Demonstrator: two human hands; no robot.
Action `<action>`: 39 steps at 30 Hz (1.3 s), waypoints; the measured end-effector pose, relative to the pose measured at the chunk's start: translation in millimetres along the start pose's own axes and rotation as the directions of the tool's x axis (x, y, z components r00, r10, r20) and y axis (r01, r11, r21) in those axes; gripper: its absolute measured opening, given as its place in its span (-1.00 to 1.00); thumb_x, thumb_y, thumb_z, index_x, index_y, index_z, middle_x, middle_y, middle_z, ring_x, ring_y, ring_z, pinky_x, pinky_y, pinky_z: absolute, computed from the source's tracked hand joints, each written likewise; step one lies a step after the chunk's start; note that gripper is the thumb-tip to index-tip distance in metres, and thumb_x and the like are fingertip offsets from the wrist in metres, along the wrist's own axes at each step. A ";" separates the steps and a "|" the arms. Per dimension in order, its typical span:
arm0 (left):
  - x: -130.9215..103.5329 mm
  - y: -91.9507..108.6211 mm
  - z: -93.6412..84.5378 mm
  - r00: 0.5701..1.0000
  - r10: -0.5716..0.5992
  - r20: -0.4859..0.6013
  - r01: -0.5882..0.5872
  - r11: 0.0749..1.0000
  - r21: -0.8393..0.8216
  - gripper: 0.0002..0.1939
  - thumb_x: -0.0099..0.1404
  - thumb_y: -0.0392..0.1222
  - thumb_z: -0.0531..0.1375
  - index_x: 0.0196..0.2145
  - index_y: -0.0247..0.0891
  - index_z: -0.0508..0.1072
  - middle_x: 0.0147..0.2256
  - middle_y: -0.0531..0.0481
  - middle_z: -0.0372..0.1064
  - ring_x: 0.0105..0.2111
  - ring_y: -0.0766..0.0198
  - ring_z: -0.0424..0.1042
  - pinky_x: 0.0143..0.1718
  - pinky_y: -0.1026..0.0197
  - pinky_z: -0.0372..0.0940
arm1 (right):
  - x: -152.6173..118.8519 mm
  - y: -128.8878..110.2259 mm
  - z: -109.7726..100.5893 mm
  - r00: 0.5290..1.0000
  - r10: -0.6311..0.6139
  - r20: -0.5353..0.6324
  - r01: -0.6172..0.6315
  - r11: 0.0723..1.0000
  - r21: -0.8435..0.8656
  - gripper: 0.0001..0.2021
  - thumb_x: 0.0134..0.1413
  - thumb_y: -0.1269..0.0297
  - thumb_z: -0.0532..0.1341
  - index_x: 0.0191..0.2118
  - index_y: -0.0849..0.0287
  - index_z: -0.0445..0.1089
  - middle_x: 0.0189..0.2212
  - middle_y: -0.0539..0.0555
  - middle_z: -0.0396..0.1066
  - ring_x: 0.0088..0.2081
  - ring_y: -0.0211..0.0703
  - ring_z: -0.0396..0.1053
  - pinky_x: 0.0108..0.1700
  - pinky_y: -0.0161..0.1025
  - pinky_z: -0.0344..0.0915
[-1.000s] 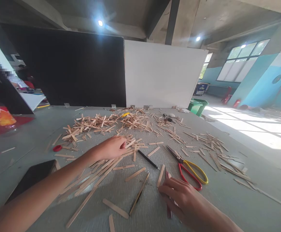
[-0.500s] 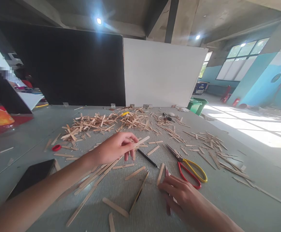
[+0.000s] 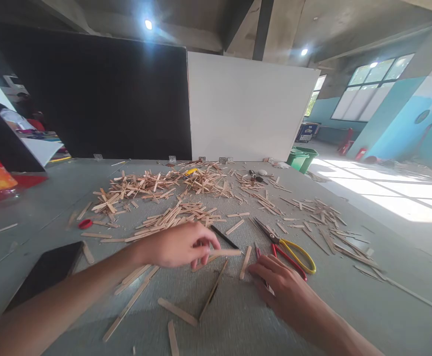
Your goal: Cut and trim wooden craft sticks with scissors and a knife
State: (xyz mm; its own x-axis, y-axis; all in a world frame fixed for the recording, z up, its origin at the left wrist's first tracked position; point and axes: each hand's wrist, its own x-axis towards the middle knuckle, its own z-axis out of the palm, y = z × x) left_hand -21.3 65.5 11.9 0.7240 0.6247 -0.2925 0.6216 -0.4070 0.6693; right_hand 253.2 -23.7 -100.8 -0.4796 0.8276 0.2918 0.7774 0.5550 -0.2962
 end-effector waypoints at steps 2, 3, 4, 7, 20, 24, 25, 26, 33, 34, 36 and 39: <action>1.0 0.6 10.0 0.987 0.025 0.159 -0.033 0.998 0.048 -0.69 0.34 -0.32 0.11 -0.13 -0.20 0.64 -0.42 0.01 0.57 -0.47 0.23 0.50 -0.44 0.28 0.29 | 0.3 0.9 -0.2 1.000 0.015 -0.004 -0.015 1.000 -0.006 -0.75 0.39 0.49 0.08 -0.05 0.14 0.49 -0.18 0.17 0.50 -0.14 0.06 0.51 -0.10 0.02 0.50; 1.5 1.1 14.9 0.974 0.038 0.223 -0.055 0.996 0.071 -0.68 0.29 -0.36 0.13 -0.17 -0.16 0.66 -0.46 0.04 0.55 -0.47 0.22 0.49 -0.44 0.28 0.28 | 0.3 1.1 -0.2 1.000 0.019 -0.004 -0.019 1.000 -0.002 -0.75 0.40 0.49 0.08 -0.05 0.13 0.49 -0.18 0.17 0.50 -0.14 0.06 0.51 -0.10 0.02 0.50; 2.0 1.6 19.5 0.960 0.046 0.274 -0.074 0.993 0.092 -0.66 0.25 -0.40 0.14 -0.20 -0.13 0.67 -0.49 0.06 0.53 -0.47 0.22 0.49 -0.45 0.29 0.27 | 0.1 1.2 -0.2 1.000 0.019 -0.001 -0.019 1.000 0.001 -0.75 0.40 0.48 0.08 -0.04 0.13 0.49 -0.18 0.16 0.50 -0.14 0.05 0.51 -0.10 0.01 0.50; 4.2 1.6 29.2 0.938 0.045 0.343 -0.104 0.983 0.155 -0.58 0.20 -0.49 0.12 -0.22 -0.07 0.68 -0.54 0.10 0.48 -0.49 0.23 0.46 -0.46 0.29 0.23 | -0.9 1.4 -0.1 1.000 0.019 0.003 -0.019 1.000 -0.013 -0.76 0.41 0.46 0.09 -0.03 0.14 0.49 -0.16 0.18 0.50 -0.12 0.07 0.52 -0.10 0.02 0.51; 17.4 -34.2 7.4 0.991 -0.124 0.041 0.098 0.911 0.402 -0.79 0.42 -0.36 0.14 -0.23 -0.16 0.57 -0.25 -0.02 0.53 -0.26 0.16 0.47 -0.29 0.19 0.29 | -0.8 -1.4 -7.9 0.999 0.041 0.032 -0.041 0.999 -0.017 -0.73 0.43 0.45 0.08 0.01 0.10 0.49 -0.06 0.20 0.53 -0.02 0.11 0.53 -0.04 0.05 0.53; 23.6 -55.4 -5.8 0.978 -0.173 -0.119 0.208 0.868 0.450 -0.78 0.50 -0.07 0.24 -0.04 -0.26 0.52 -0.04 -0.09 0.49 -0.12 0.14 0.51 -0.07 0.00 0.45 | -2.3 -1.2 -7.4 0.999 0.041 0.030 -0.040 0.999 -0.025 -0.73 0.40 0.46 0.10 0.02 0.09 0.50 -0.01 0.21 0.53 0.02 0.12 0.53 -0.04 0.02 0.55; 24.2 -58.5 -9.1 0.974 -0.179 -0.143 0.225 0.862 0.455 -0.76 0.50 -0.06 0.25 -0.02 -0.27 0.51 -0.03 -0.10 0.49 -0.12 0.13 0.52 -0.06 -0.02 0.47 | -2.5 -0.9 -6.9 0.999 0.043 0.030 -0.042 0.999 -0.029 -0.74 0.41 0.45 0.11 0.03 0.08 0.49 0.01 0.21 0.53 0.03 0.13 0.53 -0.04 0.03 0.55; 24.4 -60.3 -12.3 0.971 -0.177 -0.161 0.232 0.858 0.458 -0.75 0.50 -0.06 0.25 -0.01 -0.27 0.51 -0.02 -0.10 0.50 -0.12 0.13 0.53 -0.06 -0.02 0.47 | -2.5 -0.7 -6.5 0.998 0.045 0.032 -0.044 0.999 -0.032 -0.74 0.41 0.44 0.11 0.03 0.08 0.49 0.02 0.21 0.53 0.04 0.13 0.52 -0.03 0.04 0.55; 15.4 -46.8 -26.4 0.965 -0.082 -0.248 0.184 0.885 0.427 -0.75 0.50 -0.29 0.07 -0.19 -0.18 0.57 -0.24 -0.01 0.56 -0.14 0.11 0.53 -0.14 0.18 0.32 | -2.9 0.6 -5.4 0.998 0.049 0.040 -0.047 0.998 -0.038 -0.74 0.44 0.41 0.08 0.04 0.11 0.50 0.06 0.25 0.52 0.07 0.16 0.51 -0.02 0.04 0.55; 14.2 -44.3 -26.5 0.963 -0.071 -0.260 0.180 0.888 0.424 -0.71 0.49 -0.32 0.04 -0.18 -0.16 0.57 -0.23 -0.01 0.56 -0.13 0.11 0.53 -0.15 0.19 0.30 | -3.3 0.7 -5.2 0.998 0.052 0.042 -0.050 0.998 -0.041 -0.74 0.45 0.40 0.08 0.04 0.11 0.50 0.06 0.25 0.52 0.07 0.17 0.52 -0.03 0.04 0.55; 13.3 -41.6 -25.4 0.959 -0.071 -0.274 0.186 0.888 0.420 -0.70 0.51 -0.32 0.02 -0.17 -0.16 0.55 -0.22 -0.01 0.56 -0.16 0.14 0.52 -0.15 0.19 0.30 | -4.1 1.0 -4.8 0.997 0.055 0.044 -0.053 0.997 -0.046 -0.73 0.45 0.39 0.08 0.05 0.10 0.50 0.06 0.26 0.52 0.06 0.17 0.52 -0.05 0.05 0.55; 16.0 -45.8 -23.3 0.954 -0.134 -0.270 0.242 0.874 0.422 -0.81 0.55 -0.18 0.13 -0.12 -0.22 0.54 -0.15 -0.05 0.54 -0.17 0.15 0.52 -0.11 0.10 0.41 | -3.9 1.1 -4.3 0.998 0.050 0.039 -0.048 0.998 -0.048 -0.74 0.44 0.39 0.09 0.05 0.09 0.50 0.05 0.25 0.52 0.06 0.16 0.52 -0.03 0.05 0.55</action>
State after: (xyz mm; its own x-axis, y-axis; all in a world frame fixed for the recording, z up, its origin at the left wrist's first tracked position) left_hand -45.2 109.7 -7.5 0.5265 0.8300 -0.1840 0.8445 -0.4855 0.2262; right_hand 257.7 -26.6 -98.4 -0.4559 0.8569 0.2406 0.8182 0.5099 -0.2656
